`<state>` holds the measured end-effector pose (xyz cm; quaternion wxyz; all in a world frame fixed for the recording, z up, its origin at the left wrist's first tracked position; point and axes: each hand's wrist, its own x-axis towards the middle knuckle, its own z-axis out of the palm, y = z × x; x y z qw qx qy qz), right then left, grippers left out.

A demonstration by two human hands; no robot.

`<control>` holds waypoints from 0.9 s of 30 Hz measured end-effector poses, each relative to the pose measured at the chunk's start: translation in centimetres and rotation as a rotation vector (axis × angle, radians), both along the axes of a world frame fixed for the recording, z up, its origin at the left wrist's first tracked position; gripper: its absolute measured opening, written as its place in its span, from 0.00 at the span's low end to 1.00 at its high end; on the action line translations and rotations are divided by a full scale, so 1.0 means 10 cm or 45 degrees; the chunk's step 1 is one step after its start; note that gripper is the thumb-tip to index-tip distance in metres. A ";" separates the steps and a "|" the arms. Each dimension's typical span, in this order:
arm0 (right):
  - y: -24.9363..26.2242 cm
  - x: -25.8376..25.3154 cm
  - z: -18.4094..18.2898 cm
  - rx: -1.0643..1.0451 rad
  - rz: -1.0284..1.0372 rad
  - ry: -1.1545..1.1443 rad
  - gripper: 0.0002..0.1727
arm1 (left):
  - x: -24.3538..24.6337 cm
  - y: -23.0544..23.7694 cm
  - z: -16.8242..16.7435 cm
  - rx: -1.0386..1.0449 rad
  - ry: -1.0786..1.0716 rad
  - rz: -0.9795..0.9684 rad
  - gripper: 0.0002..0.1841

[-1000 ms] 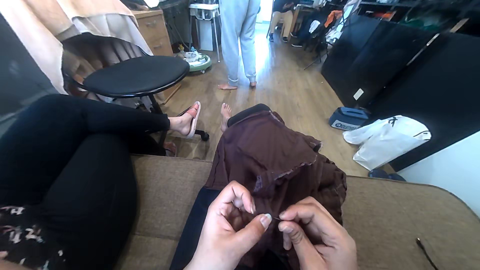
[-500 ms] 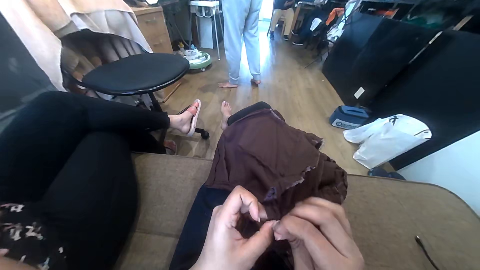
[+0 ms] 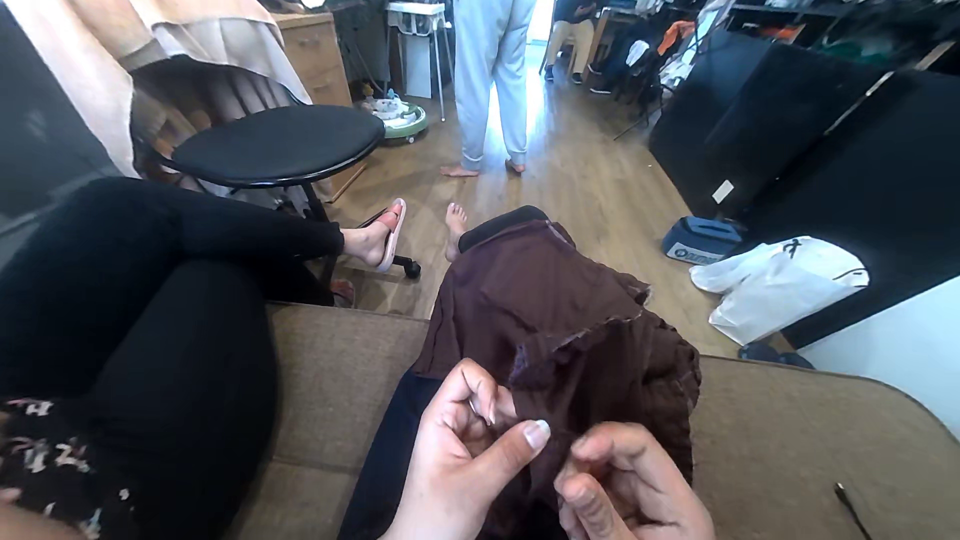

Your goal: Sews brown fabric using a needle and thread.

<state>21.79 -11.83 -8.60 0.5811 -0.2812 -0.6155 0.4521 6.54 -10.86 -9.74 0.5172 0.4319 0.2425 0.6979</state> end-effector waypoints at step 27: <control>0.18 0.30 0.16 -0.091 0.332 0.454 0.05 | -0.02 0.03 -0.04 0.206 0.305 0.190 0.13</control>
